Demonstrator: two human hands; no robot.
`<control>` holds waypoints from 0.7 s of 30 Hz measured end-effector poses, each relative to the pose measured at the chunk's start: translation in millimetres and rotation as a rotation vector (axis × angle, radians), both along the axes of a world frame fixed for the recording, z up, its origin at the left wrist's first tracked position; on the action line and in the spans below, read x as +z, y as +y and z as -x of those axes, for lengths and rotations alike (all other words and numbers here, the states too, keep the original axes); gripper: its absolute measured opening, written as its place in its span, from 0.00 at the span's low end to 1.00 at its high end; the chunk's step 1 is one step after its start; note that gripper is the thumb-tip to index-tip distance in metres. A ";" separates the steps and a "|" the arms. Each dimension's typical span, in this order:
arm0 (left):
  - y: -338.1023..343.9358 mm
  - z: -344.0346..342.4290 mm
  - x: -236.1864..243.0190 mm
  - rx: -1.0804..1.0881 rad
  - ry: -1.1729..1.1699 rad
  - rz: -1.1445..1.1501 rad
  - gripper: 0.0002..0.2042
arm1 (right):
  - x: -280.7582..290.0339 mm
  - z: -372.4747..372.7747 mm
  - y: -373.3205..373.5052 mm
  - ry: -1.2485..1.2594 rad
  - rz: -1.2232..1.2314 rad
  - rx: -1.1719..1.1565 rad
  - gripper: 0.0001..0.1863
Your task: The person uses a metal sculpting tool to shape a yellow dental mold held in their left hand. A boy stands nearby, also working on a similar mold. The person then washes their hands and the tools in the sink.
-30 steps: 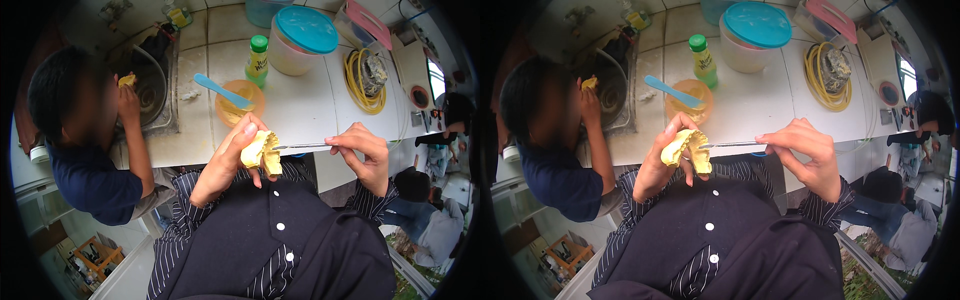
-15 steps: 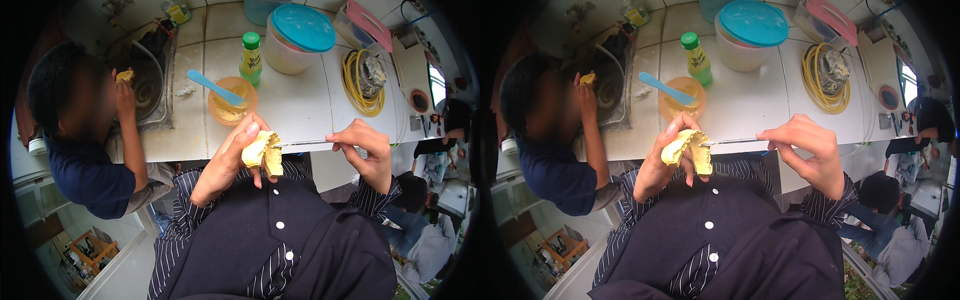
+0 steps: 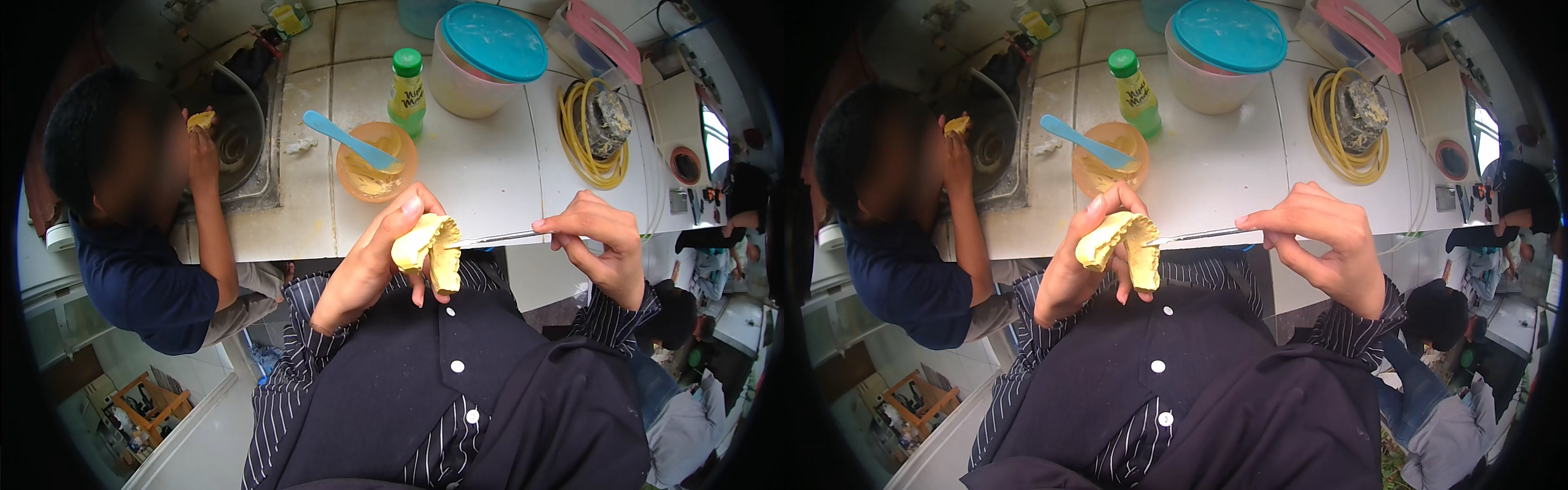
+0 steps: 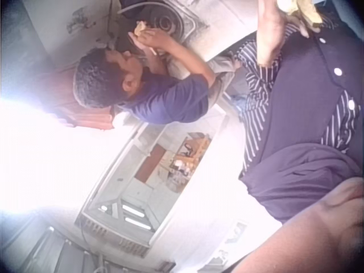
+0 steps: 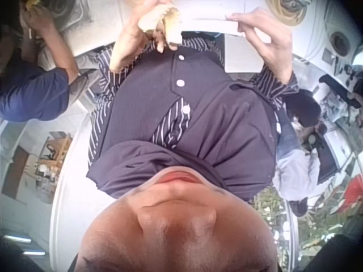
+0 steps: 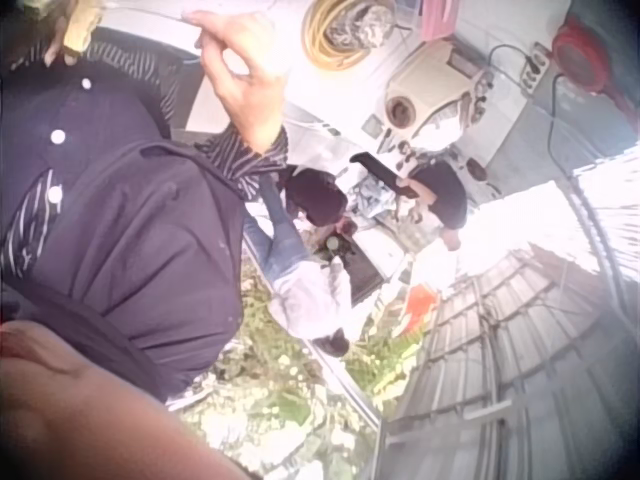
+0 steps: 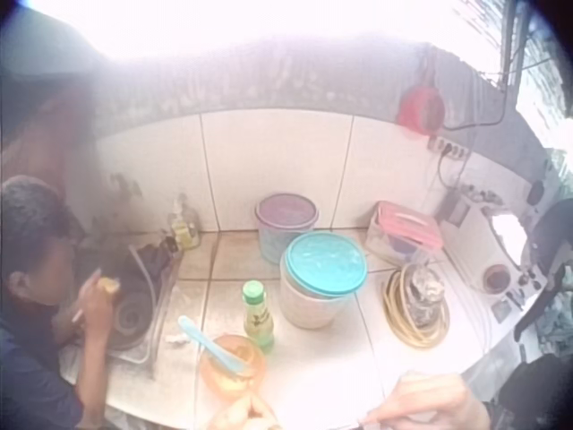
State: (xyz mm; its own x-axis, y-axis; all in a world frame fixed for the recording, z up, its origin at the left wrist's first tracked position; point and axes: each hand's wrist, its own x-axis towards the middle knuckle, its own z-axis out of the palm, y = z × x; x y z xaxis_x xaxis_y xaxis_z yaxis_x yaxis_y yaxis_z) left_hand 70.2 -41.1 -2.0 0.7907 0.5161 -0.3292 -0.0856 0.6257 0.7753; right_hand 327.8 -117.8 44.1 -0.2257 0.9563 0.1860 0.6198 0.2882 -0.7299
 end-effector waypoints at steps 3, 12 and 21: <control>-2.1 -0.9 1.5 0.007 0.022 -0.018 0.22 | 3.5 -2.8 0.4 -0.019 -0.007 0.021 0.20; -1.4 -1.0 1.3 0.020 0.004 -0.033 0.21 | 7.8 -1.1 4.1 -0.063 -0.029 0.010 0.19; 0.5 -0.3 1.1 0.018 -0.007 -0.027 0.21 | 8.2 0.0 7.1 -0.050 -0.009 0.002 0.19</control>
State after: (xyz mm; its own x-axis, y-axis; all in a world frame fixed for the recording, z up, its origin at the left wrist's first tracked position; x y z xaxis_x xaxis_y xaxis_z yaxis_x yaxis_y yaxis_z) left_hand 70.5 -40.6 -0.9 0.7833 0.5392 -0.3092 -0.1028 0.6030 0.7911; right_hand 327.8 -110.7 52.4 -0.2367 0.9542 0.1830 0.6549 0.2958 -0.6954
